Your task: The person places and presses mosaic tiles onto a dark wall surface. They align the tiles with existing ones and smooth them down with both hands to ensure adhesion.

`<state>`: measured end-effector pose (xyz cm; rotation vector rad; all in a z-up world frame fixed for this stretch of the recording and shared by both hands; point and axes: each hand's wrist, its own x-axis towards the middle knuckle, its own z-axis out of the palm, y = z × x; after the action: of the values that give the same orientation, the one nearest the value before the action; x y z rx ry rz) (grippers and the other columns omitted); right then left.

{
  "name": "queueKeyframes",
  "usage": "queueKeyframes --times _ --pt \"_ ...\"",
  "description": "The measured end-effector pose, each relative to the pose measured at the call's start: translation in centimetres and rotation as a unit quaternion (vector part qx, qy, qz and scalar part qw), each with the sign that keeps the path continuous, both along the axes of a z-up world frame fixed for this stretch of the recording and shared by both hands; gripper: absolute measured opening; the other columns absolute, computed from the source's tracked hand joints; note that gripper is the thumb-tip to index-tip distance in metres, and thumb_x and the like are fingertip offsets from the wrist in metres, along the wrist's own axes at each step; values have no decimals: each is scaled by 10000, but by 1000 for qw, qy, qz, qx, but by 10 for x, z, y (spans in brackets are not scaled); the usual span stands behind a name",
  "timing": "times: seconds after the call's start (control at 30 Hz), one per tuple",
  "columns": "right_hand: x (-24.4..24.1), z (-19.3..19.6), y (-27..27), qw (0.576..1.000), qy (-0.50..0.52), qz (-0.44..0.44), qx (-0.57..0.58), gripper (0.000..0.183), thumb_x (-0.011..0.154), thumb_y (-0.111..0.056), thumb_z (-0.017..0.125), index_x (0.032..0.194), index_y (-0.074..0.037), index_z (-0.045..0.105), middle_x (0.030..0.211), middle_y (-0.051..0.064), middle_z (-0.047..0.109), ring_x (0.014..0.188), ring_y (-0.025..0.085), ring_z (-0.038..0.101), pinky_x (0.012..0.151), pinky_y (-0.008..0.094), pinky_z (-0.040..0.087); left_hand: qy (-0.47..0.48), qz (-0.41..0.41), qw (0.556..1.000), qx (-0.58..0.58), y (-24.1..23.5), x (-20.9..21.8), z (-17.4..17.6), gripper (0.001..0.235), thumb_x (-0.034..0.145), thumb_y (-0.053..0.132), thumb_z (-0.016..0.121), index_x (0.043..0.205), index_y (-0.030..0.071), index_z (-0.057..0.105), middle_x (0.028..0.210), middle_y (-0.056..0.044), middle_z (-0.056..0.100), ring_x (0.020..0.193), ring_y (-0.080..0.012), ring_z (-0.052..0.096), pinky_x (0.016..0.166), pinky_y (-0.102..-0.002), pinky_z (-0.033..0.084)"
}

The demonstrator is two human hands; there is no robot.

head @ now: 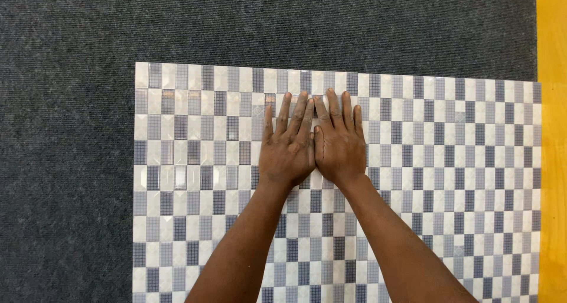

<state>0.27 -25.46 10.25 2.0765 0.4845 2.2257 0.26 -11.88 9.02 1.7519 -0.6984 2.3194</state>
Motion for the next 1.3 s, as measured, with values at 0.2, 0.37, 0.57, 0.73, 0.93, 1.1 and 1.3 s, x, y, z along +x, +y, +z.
queueKeyframes --times 0.2,0.37,0.57,0.73,0.93,1.1,1.3 --pt "-1 14 -2 1000 -14 4 -3 541 1087 -275 387 1619 -179 402 1680 114 346 1560 378 257 1268 536 154 -16 4 1000 2 -3 0 15 540 1029 248 488 1544 88 483 1635 -105 418 1539 -339 332 1254 -582 160" --pt "6 33 -7 1000 -22 8 -3 544 1086 -276 378 1620 -175 396 1688 104 332 1564 363 252 1276 521 151 -21 11 1000 -3 -8 5 32 545 1028 273 474 1542 91 487 1625 -108 432 1538 -338 333 1253 -583 169" --pt "9 61 -13 999 -39 12 -3 537 1085 -286 387 1606 -160 417 1669 121 362 1551 374 277 1269 537 167 -44 9 999 -13 -16 18 61 573 998 260 489 1547 98 480 1625 -98 438 1537 -331 347 1257 -574 153" --pt "9 65 -15 999 -40 7 2 532 1086 -291 404 1603 -166 428 1661 112 374 1549 363 285 1266 540 175 -55 -3 998 -18 -19 22 65 567 996 245 503 1542 93 485 1610 -104 459 1527 -334 367 1256 -576 161" --pt "10 59 -10 998 -52 -5 16 542 1099 -289 380 1611 -110 408 1665 138 368 1551 369 276 1259 554 177 -85 -2 996 -29 -17 21 63 550 1014 283 495 1531 95 498 1605 -107 465 1523 -330 379 1267 -547 147" --pt "13 48 -1 997 -75 -24 -1 557 1095 -281 398 1615 -82 406 1682 144 347 1559 373 259 1262 535 164 -66 3 998 2 1 25 54 599 992 274 509 1565 112 448 1648 -98 401 1541 -320 351 1276 -543 164" --pt "4 34 35 997 -70 -17 -37 613 1046 -333 453 1589 -50 438 1667 261 310 1548 452 256 1246 581 195 -21 17 1000 11 47 6 31 599 1003 292 449 1586 159 428 1655 -74 399 1549 -313 328 1262 -543 172"
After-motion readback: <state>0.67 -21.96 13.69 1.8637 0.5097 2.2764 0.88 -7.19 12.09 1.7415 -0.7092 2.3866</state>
